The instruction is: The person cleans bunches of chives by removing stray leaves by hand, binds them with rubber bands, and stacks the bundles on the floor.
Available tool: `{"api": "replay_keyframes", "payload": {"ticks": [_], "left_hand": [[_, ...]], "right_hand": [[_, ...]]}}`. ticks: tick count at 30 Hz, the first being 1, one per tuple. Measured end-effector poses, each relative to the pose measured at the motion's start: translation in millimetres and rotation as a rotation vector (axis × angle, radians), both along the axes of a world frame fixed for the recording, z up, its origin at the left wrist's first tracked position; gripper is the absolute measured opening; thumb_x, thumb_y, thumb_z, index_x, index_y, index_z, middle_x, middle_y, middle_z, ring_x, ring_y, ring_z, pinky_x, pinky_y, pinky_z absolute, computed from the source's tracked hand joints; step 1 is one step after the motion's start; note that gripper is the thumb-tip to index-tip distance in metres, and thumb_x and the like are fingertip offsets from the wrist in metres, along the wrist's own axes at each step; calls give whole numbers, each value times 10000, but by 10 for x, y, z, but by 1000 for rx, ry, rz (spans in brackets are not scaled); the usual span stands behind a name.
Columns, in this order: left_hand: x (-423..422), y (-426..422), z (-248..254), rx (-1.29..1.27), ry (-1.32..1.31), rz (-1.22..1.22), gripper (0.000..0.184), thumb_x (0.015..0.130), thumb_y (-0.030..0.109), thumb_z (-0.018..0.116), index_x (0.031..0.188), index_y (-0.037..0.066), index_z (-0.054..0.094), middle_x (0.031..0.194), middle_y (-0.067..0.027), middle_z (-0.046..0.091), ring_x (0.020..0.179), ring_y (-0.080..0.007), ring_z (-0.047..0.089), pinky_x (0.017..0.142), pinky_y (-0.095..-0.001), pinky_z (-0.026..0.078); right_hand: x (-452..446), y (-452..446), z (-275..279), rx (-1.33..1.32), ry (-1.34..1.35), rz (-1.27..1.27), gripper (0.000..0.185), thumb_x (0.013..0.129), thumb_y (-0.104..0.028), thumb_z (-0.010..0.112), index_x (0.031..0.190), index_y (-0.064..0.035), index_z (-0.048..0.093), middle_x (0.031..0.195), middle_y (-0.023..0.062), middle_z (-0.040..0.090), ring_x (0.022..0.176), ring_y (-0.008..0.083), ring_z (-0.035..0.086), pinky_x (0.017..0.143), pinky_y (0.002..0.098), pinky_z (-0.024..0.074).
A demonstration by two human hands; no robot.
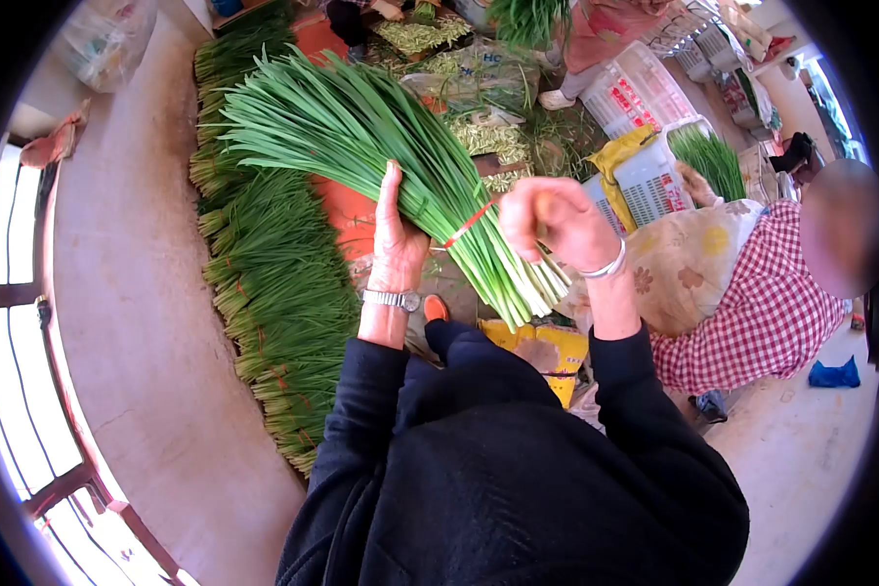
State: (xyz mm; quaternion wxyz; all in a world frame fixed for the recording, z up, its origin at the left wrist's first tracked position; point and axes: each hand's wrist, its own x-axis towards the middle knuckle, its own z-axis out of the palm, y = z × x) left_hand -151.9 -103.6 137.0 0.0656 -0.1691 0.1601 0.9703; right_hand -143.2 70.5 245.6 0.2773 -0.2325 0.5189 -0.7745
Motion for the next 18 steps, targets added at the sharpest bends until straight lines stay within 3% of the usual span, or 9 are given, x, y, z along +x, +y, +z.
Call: {"api": "replay_keyframes", "payload": {"ticks": [2,3,6,10,13,15,18], "left_hand": [[7,-53,48,-71,16,-20,446,845,348,612,1173,62,515,1116,-59,588,991,-202,574,875,-364,478],[-9,-38,50,-71,17,-23,446,845,348,612,1173,62,515,1116,-59,588,991,-202,574,875,-364,478],[-69,25,111,-22,23,-88,434,856,368,589,1145,50,531,1052,-97,618,921,-211,608,823,-342,502],[-89,43,-34,5,3,-143,427,858,382,584,1131,58,541,1024,-92,629,884,-205,622,786,-338,515],[-40,39,-217,7,14,-177,515,840,475,569,1169,80,524,1110,-99,591,1000,-234,571,868,-399,476],[45,-41,-70,76,-87,-271,556,878,477,502,1256,72,453,1205,-110,536,1070,-230,538,902,-380,462],[55,-100,-269,66,-15,-250,697,861,579,442,1339,80,350,1327,-110,427,1191,-258,444,996,-413,392]], "right_hand": [[32,-291,17,531,248,-150,198,889,-210,549,945,-37,628,730,24,601,598,87,553,510,209,421],[-23,-390,-136,676,675,-333,156,809,-185,616,935,-95,631,725,38,581,594,137,569,522,264,443],[-44,-512,-246,1061,1058,-432,141,731,-198,664,854,-147,621,765,30,493,723,173,569,557,311,461],[-97,-497,-398,1100,1193,-452,140,695,-163,684,779,-127,578,749,18,470,709,171,554,540,299,461],[-101,-526,-445,1078,1204,-446,138,703,-150,672,762,-121,550,756,25,452,716,173,545,527,302,456],[-112,-517,-560,1147,1190,-375,115,742,-165,633,780,-134,529,763,29,433,731,184,535,512,321,453],[-122,-584,-595,943,858,-435,72,834,-193,576,837,-131,539,810,48,475,689,235,562,561,341,464]]}}
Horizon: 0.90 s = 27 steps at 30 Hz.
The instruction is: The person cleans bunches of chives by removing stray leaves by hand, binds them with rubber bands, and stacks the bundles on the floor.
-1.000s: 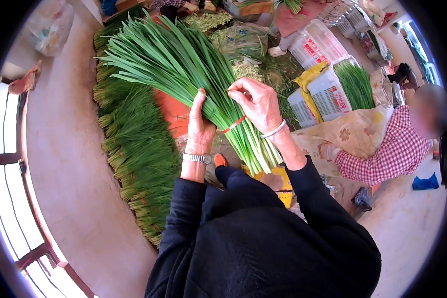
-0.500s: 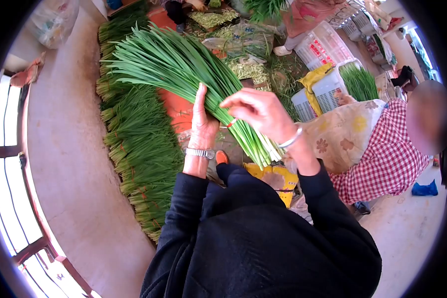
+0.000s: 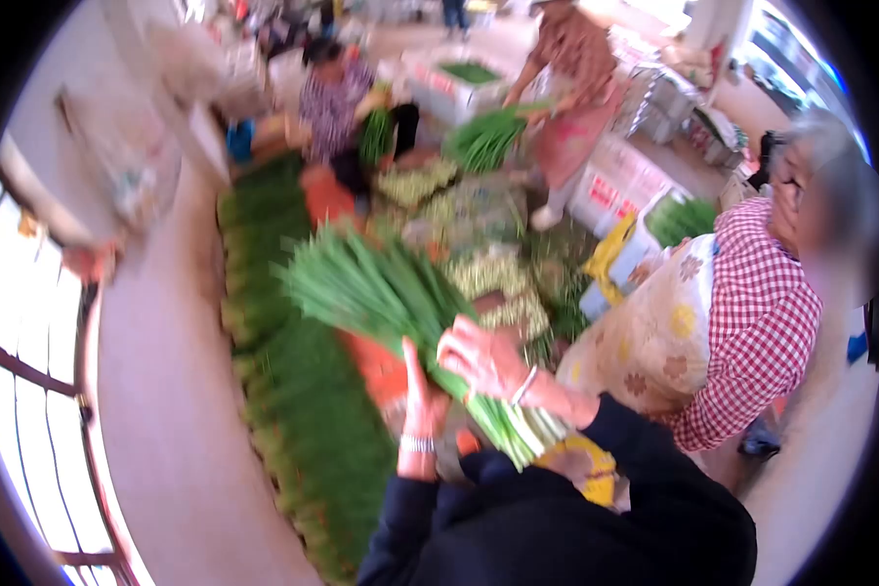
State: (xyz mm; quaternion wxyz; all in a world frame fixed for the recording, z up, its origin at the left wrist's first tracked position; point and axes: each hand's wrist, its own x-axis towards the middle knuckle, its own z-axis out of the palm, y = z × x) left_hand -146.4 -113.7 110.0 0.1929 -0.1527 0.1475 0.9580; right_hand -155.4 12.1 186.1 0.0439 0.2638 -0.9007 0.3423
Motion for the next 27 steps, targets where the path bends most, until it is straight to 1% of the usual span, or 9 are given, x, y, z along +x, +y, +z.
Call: {"api": "replay_keyframes", "payload": {"ticks": [1,3,9,13,14,15,18,22,27], "left_hand": [[12,-32,-55,-9,53,-5,734,849,603,437,1343,69,342,1331,-111,422,1198,-252,440,1008,-416,375],[34,-100,-220,-46,111,-23,718,853,575,465,1328,49,354,1324,-105,433,1206,-250,435,1015,-414,362],[182,-189,-378,-104,146,-18,655,831,520,554,1287,75,404,1250,-57,486,1160,-216,452,1009,-382,354],[300,-246,-508,-89,144,-19,629,810,511,590,1253,95,429,1183,-38,507,1134,-213,463,995,-394,366],[313,-250,-518,-40,114,-47,538,823,445,612,1204,100,453,1078,-18,525,1057,-192,491,958,-375,396],[325,-241,-512,-40,119,-40,538,823,445,612,1204,100,453,1078,-18,525,1057,-192,491,958,-375,396],[347,-225,-486,-99,207,-4,383,838,292,631,1124,89,478,960,1,521,937,-152,509,901,-325,432],[334,-163,-439,-149,174,-2,459,813,206,649,1204,62,456,1096,-49,547,1034,-196,530,924,-357,446],[293,48,-244,-203,154,6,472,805,196,651,1206,51,449,1096,-56,547,1022,-201,540,910,-357,459]], "right_hand": [[-9,-47,42,-62,-106,-35,88,845,-195,568,855,-111,543,826,60,485,723,244,565,598,339,464],[-87,-117,-147,-151,-93,-38,117,861,-217,527,871,-101,521,842,68,504,769,273,567,651,363,464],[-2,-334,-196,-202,-88,-49,108,853,-140,527,848,-40,487,784,110,582,732,303,588,636,383,463],[58,-353,-185,-331,-304,-52,110,884,-127,505,872,-19,490,774,101,586,641,222,600,547,342,471],[68,-355,-165,-398,-412,-75,116,893,-126,501,883,-11,494,772,90,585,615,181,597,514,317,473],[67,-353,-147,-396,-409,-67,116,893,-126,501,883,-11,494,772,90,585,615,181,597,514,317,473],[9,-340,-177,-498,-618,-64,133,919,-148,486,931,-17,505,745,31,562,600,87,553,482,223,464],[-135,-225,-308,-702,-874,-30,136,910,-151,512,948,-21,515,743,10,546,567,78,543,484,202,472],[-241,28,-254,-934,-1069,-8,114,907,-151,520,942,-43,526,721,-10,531,558,75,545,518,202,500]]}}
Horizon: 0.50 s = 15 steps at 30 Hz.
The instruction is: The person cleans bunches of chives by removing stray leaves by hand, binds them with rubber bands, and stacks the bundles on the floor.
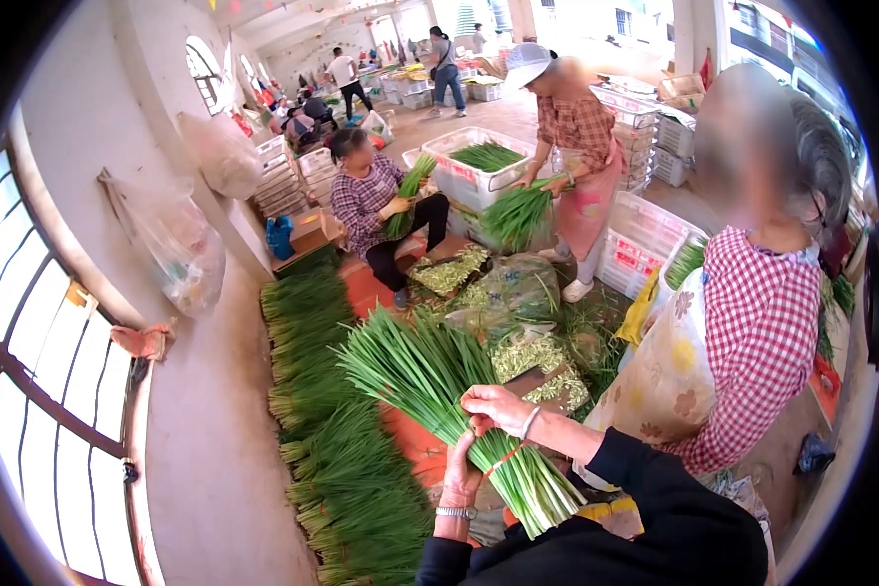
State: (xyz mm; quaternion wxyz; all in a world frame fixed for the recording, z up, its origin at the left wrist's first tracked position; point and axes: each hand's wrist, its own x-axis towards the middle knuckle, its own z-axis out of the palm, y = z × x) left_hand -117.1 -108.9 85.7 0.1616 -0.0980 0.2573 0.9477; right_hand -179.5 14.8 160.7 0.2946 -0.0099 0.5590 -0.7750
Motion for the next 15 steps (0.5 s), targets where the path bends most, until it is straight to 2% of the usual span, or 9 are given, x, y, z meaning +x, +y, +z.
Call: {"api": "replay_keyframes", "payload": {"ticks": [4,6,8,10,13,14,15], "left_hand": [[-30,208,107,-3,-10,22,462,791,183,651,1183,37,454,1064,-60,553,968,-196,562,857,-345,489],[-55,292,65,-42,-35,48,457,784,161,647,1177,27,456,1057,-67,556,957,-199,568,850,-351,496],[7,463,215,-76,-27,20,459,763,103,647,1168,0,460,1062,-85,561,949,-217,576,841,-361,506],[66,621,20,-90,-76,4,448,749,81,647,1156,-8,481,1056,-98,588,919,-243,595,849,-377,508],[126,809,-50,-70,-120,15,427,744,92,653,1133,-11,511,1045,-99,601,937,-236,588,885,-384,481],[122,828,-66,-38,-164,-4,405,746,91,652,1119,-6,527,1028,-96,609,933,-234,589,885,-379,480],[115,841,-83,-38,-164,-2,405,746,91,652,1119,-6,527,1028,-96,609,933,-234,589,885,-379,480]], "right_hand": [[-71,182,151,-79,-31,-19,112,909,-141,517,911,-30,531,713,5,549,552,94,567,523,208,516],[-176,304,226,-272,-111,6,117,915,-109,488,917,-2,534,716,37,573,550,110,584,523,220,540],[-362,453,410,-472,-36,-38,127,919,-101,469,928,10,529,742,63,589,567,120,600,529,242,565],[-502,538,634,-521,74,-76,117,922,-124,482,937,-18,528,752,46,580,602,109,602,536,236,556],[-475,624,961,-378,250,-15,154,931,-200,491,988,-65,537,777,0,569,662,79,591,571,229,526],[-469,687,970,-193,324,43,269,933,-272,487,1061,-43,545,845,41,604,737,122,617,661,267,529],[-382,737,1014,31,510,-1,311,927,-292,492,1109,-43,532,899,76,609,812,161,619,726,300,517]]}}
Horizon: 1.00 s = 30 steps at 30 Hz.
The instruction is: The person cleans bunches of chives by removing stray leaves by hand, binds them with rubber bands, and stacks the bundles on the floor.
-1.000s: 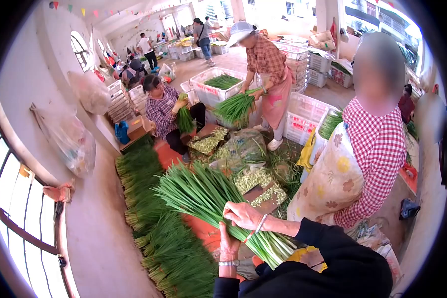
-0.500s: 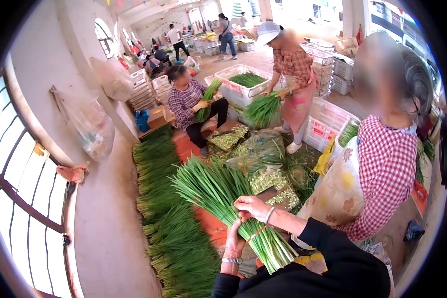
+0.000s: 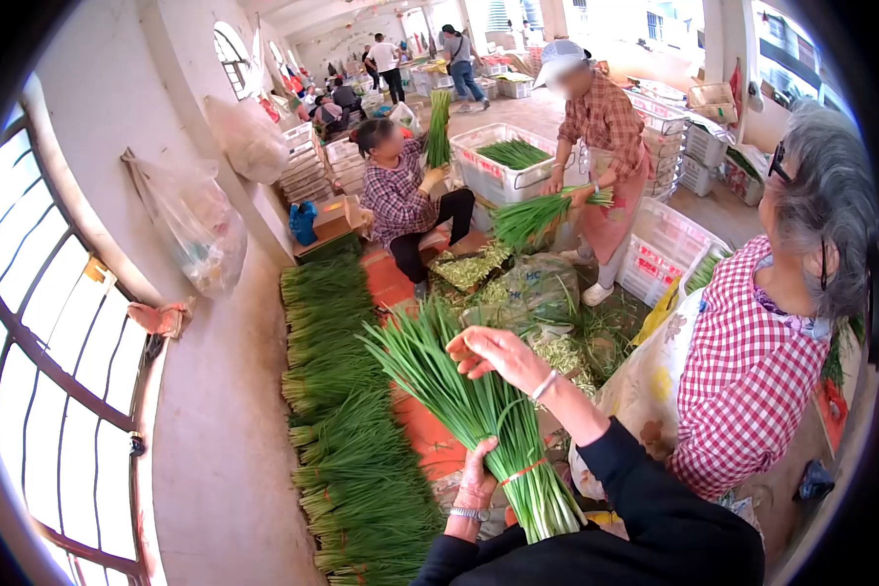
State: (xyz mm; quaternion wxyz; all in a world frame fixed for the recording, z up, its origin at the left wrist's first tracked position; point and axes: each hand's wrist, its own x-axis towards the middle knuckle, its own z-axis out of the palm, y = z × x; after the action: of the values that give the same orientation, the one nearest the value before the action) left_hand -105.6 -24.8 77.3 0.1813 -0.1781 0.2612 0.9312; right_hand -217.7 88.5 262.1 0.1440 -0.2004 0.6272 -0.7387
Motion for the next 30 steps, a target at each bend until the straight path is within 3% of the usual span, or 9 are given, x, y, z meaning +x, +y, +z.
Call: {"api": "replay_keyframes", "payload": {"ticks": [3,7,11,12,15,17,21,25,30], "left_hand": [[-11,-24,14,80,-22,118,387,752,126,658,1101,2,544,1031,-91,614,928,-237,591,880,-382,479],[-32,-174,53,85,-10,177,421,775,191,642,1126,-6,520,1055,-101,602,966,-257,577,900,-388,467],[6,-347,-101,118,-16,198,411,784,176,626,1135,-5,511,1075,-102,592,981,-262,571,914,-396,459],[56,-337,-107,119,-12,195,401,776,175,631,1115,-7,520,1067,-107,599,973,-270,578,912,-413,462],[192,-250,-36,84,10,203,370,761,168,645,1082,15,544,1056,-101,606,970,-256,582,911,-398,462],[275,-212,-65,66,-16,222,381,759,173,652,1093,26,544,1060,-94,603,979,-248,572,907,-387,458],[340,-217,87,81,-27,212,416,762,182,651,1127,25,528,1070,-96,596,979,-249,570,905,-383,458],[95,-457,-244,79,-31,296,364,772,160,628,1094,26,524,1034,-78,598,923,-238,585,858,-387,486],[-345,-1186,-1069,-51,-184,419,335,719,16,600,1046,2,527,936,-99,591,837,-269,585,753,-424,520]], "right_hand": [[301,175,-195,421,401,-328,487,871,-315,566,1255,-43,436,1241,192,482,1087,302,536,939,390,420],[715,583,-906,485,103,-374,766,806,-448,620,1312,48,329,1313,259,390,1205,341,428,1009,396,354],[935,730,-1860,495,-174,190,882,809,-602,525,1344,57,283,1370,242,342,1272,326,351,1031,380,310],[1003,705,-1754,493,-174,190,882,809,-602,525,1344,57,283,1370,242,342,1272,326,351,1031,380,310],[1225,508,-1134,216,-758,289,842,812,-549,575,1385,-17,264,1328,113,411,1213,192,389,991,297,329],[1248,450,-1455,155,-579,224,791,803,-524,604,1355,-33,320,1278,78,452,1145,156,445,946,281,381],[1254,381,-1433,154,-634,209,710,805,-453,625,1302,-17,365,1178,73,518,1006,118,534,830,271,473],[1189,389,-1491,225,-690,297,871,799,-342,642,1428,-108,86,1315,104,398,1153,173,433,921,305,403],[1201,476,-1297,332,-603,449,904,798,-372,637,1426,-80,55,1215,94,488,1045,148,506,874,293,431]]}}
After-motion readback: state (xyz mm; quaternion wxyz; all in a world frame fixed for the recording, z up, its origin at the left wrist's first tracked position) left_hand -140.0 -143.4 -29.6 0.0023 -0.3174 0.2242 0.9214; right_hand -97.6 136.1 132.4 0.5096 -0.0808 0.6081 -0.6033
